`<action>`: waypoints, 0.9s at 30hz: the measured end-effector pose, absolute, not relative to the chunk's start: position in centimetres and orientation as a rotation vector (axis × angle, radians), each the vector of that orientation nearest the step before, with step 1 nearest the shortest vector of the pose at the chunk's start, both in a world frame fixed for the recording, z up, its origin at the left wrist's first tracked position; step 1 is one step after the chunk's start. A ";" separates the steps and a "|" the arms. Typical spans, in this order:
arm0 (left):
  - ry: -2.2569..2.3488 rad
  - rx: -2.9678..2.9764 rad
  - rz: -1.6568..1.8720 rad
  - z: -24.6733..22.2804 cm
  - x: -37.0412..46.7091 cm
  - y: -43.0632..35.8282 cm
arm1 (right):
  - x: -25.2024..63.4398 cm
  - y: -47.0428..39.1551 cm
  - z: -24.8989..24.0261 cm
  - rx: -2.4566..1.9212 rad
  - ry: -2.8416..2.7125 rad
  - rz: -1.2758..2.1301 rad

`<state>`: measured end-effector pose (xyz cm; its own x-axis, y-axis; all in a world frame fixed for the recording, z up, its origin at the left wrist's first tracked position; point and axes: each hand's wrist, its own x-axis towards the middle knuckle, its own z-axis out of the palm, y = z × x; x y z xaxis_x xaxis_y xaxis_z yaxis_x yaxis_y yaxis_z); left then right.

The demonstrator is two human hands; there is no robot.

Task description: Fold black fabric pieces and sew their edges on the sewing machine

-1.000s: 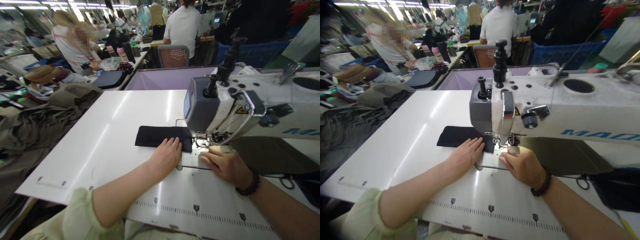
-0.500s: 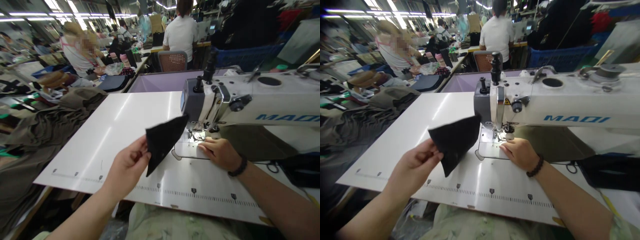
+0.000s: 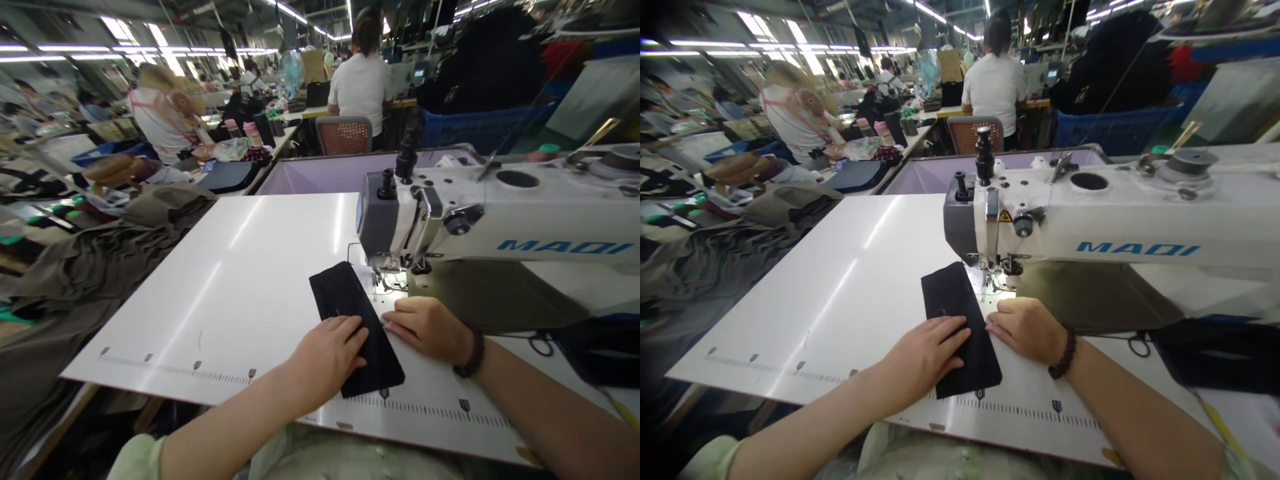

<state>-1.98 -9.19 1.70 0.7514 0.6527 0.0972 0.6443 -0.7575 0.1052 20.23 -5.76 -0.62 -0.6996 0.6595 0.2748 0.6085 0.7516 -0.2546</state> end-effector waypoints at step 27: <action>0.985 2.884 0.222 0.0 0.5 -0.5 | 19.7 -5.1 -0.9 -1.127 -2.564 -0.015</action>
<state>0.45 -0.52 0.00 0.7820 0.6136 0.1092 0.6011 -0.7889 0.1278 19.67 -5.11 -0.86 -0.6277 0.7140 0.3101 0.7176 0.6851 -0.1252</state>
